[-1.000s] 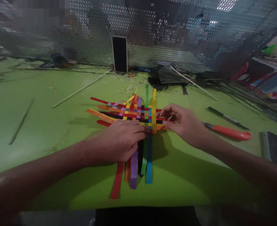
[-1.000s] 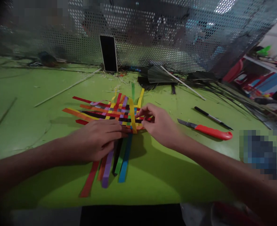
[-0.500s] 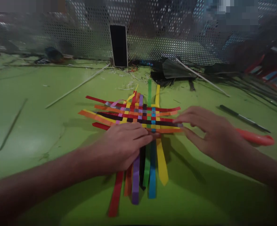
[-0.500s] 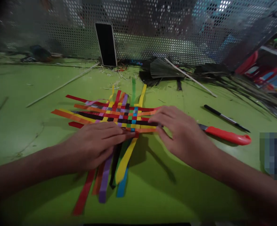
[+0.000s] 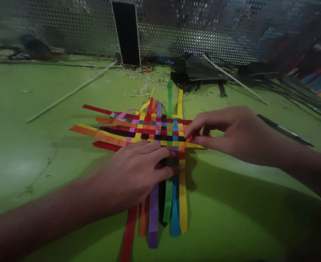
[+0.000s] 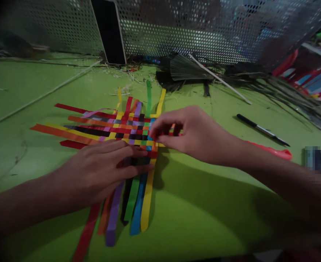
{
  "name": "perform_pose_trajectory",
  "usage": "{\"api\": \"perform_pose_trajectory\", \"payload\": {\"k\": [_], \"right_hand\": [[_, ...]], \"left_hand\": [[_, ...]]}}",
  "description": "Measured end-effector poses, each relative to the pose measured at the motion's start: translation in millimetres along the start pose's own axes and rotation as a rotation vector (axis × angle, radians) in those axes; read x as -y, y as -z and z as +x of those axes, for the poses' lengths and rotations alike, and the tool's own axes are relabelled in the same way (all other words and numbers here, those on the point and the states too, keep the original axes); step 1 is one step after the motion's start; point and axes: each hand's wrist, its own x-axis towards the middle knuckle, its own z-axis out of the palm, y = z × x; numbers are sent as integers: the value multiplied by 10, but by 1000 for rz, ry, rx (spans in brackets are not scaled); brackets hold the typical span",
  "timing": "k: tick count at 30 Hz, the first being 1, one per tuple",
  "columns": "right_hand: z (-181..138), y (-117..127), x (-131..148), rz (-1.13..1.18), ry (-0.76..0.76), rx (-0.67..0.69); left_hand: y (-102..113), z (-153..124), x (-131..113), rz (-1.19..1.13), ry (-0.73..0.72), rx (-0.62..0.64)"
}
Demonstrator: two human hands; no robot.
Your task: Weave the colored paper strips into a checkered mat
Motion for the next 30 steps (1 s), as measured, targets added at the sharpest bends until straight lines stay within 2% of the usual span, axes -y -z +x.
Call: {"api": "perform_pose_trajectory", "payload": {"k": [5,11,14,21,26,30], "right_hand": [[98,26,14,-32,131,60],[-226,32,-125,-262,230,158],[-306,10,-225,-288,307,158],[-346,69,-288,-378,157,16],[-374,-2,-369,-383,159,25],[-378,-71,-394,-378,124,-17]], "left_hand": [[15,-13,4,31,4,53],[21,-3,2,31,-16,27],[20,4,-3,38,-10,18],[10,-8,11,35,-23,21],[-5,-2,1,26,-1,45],[-15,-10,-12,29,19,56]]}}
